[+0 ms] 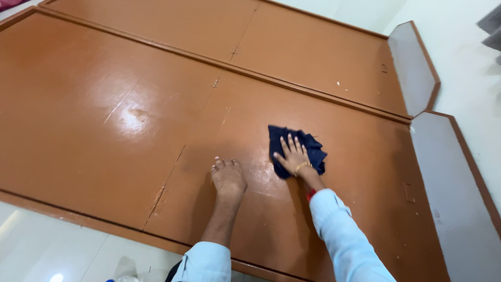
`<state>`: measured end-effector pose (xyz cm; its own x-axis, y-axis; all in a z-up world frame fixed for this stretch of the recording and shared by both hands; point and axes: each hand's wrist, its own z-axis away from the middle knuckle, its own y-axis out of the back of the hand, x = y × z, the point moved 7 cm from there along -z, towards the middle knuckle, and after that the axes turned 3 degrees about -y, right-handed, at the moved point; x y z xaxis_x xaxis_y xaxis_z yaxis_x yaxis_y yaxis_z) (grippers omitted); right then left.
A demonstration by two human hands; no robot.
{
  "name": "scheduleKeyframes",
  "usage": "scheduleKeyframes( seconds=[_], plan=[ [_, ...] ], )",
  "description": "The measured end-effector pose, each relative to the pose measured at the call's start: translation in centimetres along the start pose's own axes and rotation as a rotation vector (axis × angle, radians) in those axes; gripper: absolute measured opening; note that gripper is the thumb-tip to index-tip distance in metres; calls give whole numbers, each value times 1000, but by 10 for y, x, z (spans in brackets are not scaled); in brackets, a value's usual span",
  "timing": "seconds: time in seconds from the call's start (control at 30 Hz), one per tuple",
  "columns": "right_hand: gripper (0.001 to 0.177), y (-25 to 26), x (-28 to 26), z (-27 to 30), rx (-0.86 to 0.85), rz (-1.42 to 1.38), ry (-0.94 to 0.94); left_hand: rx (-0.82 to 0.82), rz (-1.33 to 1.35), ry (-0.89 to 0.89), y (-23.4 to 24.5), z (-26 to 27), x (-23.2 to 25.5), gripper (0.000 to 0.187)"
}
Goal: The person wipes the wooden surface of a bed frame using a dark cloth, handling a water bottle and pouring water onto the surface to aid in cleaning.
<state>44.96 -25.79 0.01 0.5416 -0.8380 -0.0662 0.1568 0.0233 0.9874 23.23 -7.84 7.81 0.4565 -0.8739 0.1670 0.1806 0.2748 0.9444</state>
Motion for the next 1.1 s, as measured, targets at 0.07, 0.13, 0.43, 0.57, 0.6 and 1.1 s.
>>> scheduleKeyframes(
  seconds=[0.07,0.13,0.43,0.57,0.6,1.1],
  plan=[
    [86,-11,10,45,8,18,25,13,-4,-4,-1,2,-1,62],
    [86,-14,20,93,6,17,29,30,-5,-23,0,3,3,62],
    [85,8,37,57,-40,-22,-73,14,51,-238,14,13,26,79],
    [85,15,49,9,-49,-66,-175,-65,65,-242,17,20,32,81],
    [85,14,51,10,-24,-58,-162,-71,54,-248,17,21,32,81],
    [88,-18,87,172,-75,-9,-148,-141,3,-252,7,25,35,78]
  ],
)
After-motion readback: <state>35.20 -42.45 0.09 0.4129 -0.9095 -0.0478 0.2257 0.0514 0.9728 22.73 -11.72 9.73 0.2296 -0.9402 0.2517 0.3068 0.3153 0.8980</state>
